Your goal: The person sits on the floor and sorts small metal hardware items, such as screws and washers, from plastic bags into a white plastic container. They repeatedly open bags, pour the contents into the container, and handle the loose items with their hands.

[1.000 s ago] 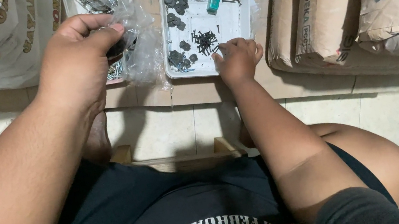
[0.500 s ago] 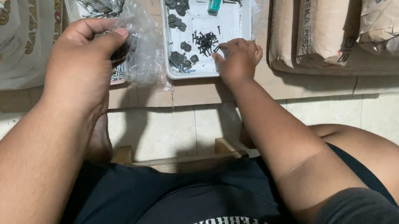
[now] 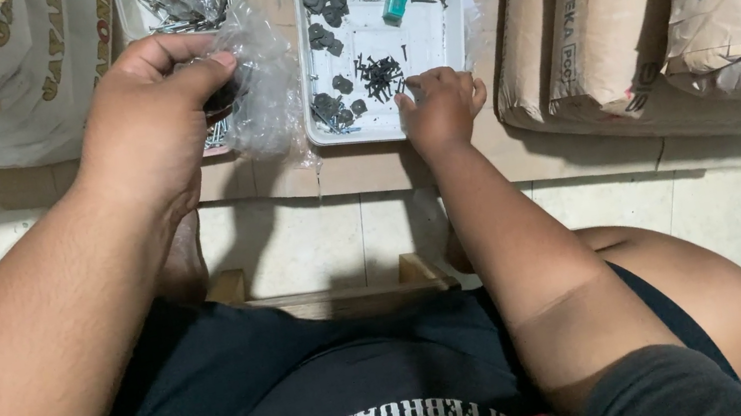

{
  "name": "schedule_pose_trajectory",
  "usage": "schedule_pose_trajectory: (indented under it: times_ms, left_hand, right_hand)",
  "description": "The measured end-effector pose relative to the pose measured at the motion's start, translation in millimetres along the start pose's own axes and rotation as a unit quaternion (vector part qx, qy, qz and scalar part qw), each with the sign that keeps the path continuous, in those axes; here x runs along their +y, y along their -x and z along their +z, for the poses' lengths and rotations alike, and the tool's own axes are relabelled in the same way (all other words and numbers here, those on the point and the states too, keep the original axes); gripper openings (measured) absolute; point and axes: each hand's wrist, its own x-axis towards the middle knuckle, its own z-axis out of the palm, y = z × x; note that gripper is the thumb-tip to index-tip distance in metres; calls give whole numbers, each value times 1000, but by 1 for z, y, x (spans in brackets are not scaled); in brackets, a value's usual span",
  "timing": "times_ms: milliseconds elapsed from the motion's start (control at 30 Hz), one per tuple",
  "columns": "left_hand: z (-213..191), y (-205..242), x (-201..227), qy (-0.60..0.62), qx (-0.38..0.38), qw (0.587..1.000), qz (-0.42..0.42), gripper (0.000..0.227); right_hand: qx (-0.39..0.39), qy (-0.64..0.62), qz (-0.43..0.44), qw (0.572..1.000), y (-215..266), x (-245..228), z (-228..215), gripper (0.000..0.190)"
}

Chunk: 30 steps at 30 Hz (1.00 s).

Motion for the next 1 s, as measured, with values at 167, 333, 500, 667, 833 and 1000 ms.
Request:
schedule_pose_trajectory:
  times_ms: [167, 333, 500, 667, 833, 1000]
  left_hand:
    - [1, 4, 6, -9, 2, 1000, -16, 8]
    - [1, 2, 3, -19, 5, 1000, -7, 9]
    - [2, 3, 2, -15, 3, 1000, -8, 6]
    - [1, -3, -4, -7, -2, 1000, 4, 7]
    - [4, 4, 3, -36, 5, 999, -9, 8]
    - [3, 1, 0, -34, 2, 999, -2, 8]
  right_hand:
    - [16, -1, -15, 1000, 1, 8, 7, 12]
    - [27, -13, -33, 999, 1, 6, 5, 6]
    - [15, -14, -28, 999, 1, 4, 2, 11]
    - [25, -7, -33, 999, 1, 6, 8, 9]
    - [33, -11, -38, 999, 2, 10, 12, 8]
    - [13, -22, -38, 999, 4, 3, 3, 7]
